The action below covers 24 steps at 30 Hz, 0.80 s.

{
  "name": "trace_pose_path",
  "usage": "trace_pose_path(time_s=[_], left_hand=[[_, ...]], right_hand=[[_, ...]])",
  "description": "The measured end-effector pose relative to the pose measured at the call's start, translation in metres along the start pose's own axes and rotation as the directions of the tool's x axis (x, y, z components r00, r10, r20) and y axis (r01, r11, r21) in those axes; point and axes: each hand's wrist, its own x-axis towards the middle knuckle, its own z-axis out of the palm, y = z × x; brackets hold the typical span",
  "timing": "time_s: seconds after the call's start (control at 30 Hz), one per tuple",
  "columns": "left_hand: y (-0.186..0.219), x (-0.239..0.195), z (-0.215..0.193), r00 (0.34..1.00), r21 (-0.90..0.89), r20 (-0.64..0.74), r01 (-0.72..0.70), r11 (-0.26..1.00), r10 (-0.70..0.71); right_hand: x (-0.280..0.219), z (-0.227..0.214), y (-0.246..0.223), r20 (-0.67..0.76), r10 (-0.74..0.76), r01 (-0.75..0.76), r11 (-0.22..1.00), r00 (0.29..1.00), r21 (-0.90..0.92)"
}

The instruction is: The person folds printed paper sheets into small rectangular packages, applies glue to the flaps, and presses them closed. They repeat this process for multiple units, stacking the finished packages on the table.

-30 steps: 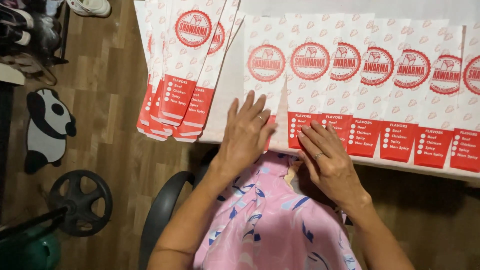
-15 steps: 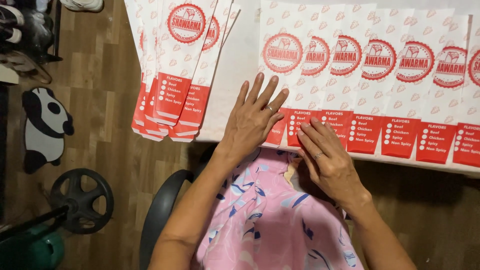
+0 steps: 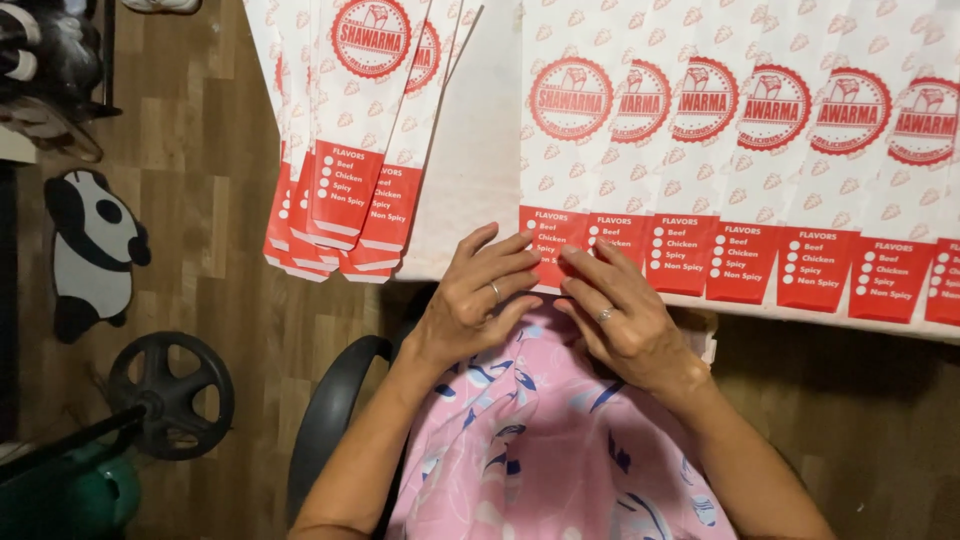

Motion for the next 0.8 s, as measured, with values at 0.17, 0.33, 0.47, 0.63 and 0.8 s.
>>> trace_pose_path(time_s=[0.17, 0.33, 0.47, 0.63, 0.8], left_hand=[[-0.002, 0.003, 0.000, 1.000, -0.007, -0.005, -0.028, 1.000, 0.028], [0.001, 0.004, 0.001, 1.000, -0.005, -0.010, -0.020, 1.000, 0.020], [0.006, 0.004, 0.007, 0.992, 0.009, -0.031, 0.119, 0.993, -0.119], [0.009, 0.005, 0.007, 0.964, -0.030, -0.023, 0.266, 0.964, -0.266], [0.006, 0.006, 0.000, 0.933, -0.058, 0.106, 0.350, 0.935, -0.343]], right_hand=[[0.002, 0.003, 0.003, 0.020, -0.025, 0.026, 0.999, 0.999, -0.024], [0.004, 0.004, 0.003, 0.026, -0.010, 0.010, 1.000, 1.000, -0.008], [0.006, 0.007, -0.001, 0.005, 0.106, -0.106, 0.994, 0.994, 0.024], [0.008, 0.006, -0.002, 0.020, 0.270, -0.270, 0.956, 0.963, 0.112], [0.009, 0.001, -0.006, 0.068, 0.329, -0.336, 0.926, 0.942, 0.171]])
